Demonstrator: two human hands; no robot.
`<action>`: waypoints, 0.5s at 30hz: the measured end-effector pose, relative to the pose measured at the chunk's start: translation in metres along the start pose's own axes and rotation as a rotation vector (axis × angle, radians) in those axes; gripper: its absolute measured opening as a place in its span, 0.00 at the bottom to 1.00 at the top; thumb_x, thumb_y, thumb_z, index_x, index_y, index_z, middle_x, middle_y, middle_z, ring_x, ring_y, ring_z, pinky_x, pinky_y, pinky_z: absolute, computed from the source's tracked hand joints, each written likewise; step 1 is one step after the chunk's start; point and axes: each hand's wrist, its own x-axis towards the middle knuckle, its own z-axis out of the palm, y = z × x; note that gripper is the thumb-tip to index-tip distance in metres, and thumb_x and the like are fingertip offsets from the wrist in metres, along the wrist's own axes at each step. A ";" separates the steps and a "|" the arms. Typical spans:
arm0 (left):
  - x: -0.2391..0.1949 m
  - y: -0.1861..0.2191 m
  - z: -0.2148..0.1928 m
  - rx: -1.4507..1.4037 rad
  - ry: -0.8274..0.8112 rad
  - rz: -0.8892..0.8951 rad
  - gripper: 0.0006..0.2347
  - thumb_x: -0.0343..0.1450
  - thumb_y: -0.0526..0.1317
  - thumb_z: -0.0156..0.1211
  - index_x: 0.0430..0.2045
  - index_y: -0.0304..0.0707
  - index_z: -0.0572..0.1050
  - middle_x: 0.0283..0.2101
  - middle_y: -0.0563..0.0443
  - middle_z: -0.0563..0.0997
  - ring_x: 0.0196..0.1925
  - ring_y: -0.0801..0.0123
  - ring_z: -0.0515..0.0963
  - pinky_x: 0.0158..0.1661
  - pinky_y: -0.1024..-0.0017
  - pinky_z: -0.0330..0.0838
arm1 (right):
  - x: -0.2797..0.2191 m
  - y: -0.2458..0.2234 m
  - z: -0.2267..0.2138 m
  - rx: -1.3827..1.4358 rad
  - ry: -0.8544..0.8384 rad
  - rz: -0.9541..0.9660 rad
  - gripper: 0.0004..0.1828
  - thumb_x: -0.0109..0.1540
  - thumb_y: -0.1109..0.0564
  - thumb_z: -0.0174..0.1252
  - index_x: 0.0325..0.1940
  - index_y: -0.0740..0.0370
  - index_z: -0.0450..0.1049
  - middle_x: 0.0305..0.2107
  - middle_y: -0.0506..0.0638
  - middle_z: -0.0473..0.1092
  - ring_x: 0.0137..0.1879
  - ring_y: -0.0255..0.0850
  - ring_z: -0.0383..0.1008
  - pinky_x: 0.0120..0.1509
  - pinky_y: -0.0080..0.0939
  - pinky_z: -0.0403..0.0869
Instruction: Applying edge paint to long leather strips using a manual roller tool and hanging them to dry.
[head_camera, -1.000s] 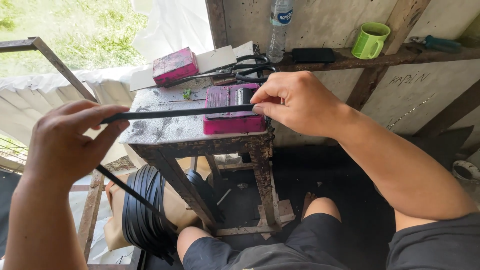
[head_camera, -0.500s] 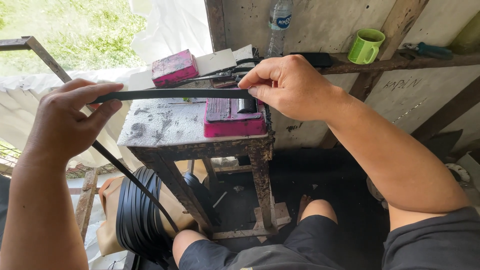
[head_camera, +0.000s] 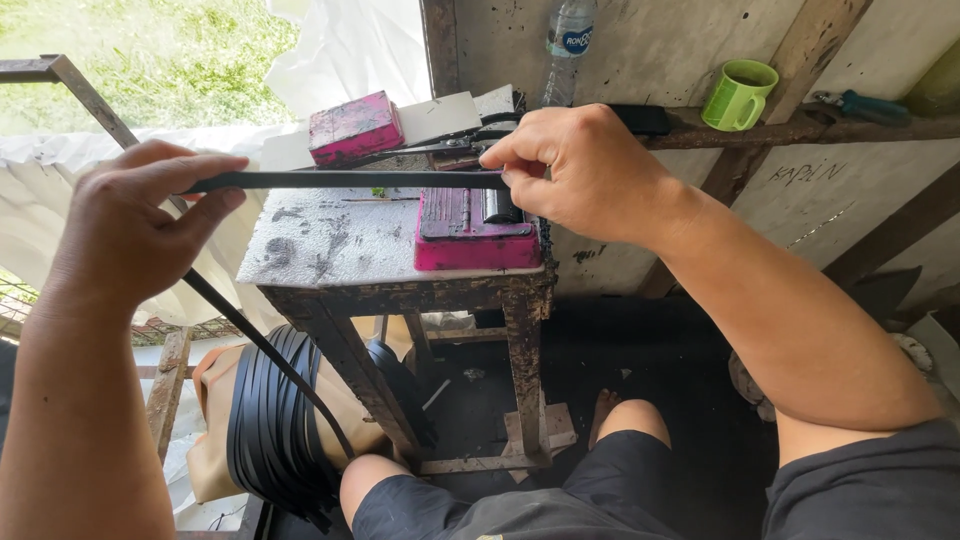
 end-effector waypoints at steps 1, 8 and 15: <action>0.000 -0.005 0.000 0.000 -0.001 -0.001 0.12 0.75 0.30 0.71 0.53 0.33 0.83 0.46 0.40 0.83 0.34 0.60 0.80 0.35 0.66 0.76 | 0.000 0.001 0.002 0.001 0.000 0.001 0.10 0.62 0.69 0.60 0.45 0.68 0.83 0.35 0.55 0.80 0.40 0.42 0.81 0.45 0.38 0.81; 0.003 -0.010 0.004 0.150 0.023 -0.014 0.09 0.77 0.35 0.70 0.51 0.39 0.84 0.46 0.46 0.84 0.44 0.57 0.80 0.60 0.47 0.64 | 0.001 0.006 0.011 -0.095 0.038 -0.147 0.11 0.64 0.70 0.60 0.49 0.70 0.82 0.37 0.59 0.79 0.44 0.49 0.78 0.48 0.47 0.78; 0.020 0.021 0.021 -0.012 -0.119 -0.150 0.13 0.72 0.41 0.65 0.51 0.42 0.80 0.52 0.45 0.83 0.58 0.50 0.76 0.65 0.42 0.55 | -0.002 0.012 0.008 -0.156 0.083 -0.240 0.12 0.62 0.74 0.59 0.48 0.70 0.80 0.34 0.56 0.78 0.41 0.50 0.77 0.53 0.50 0.77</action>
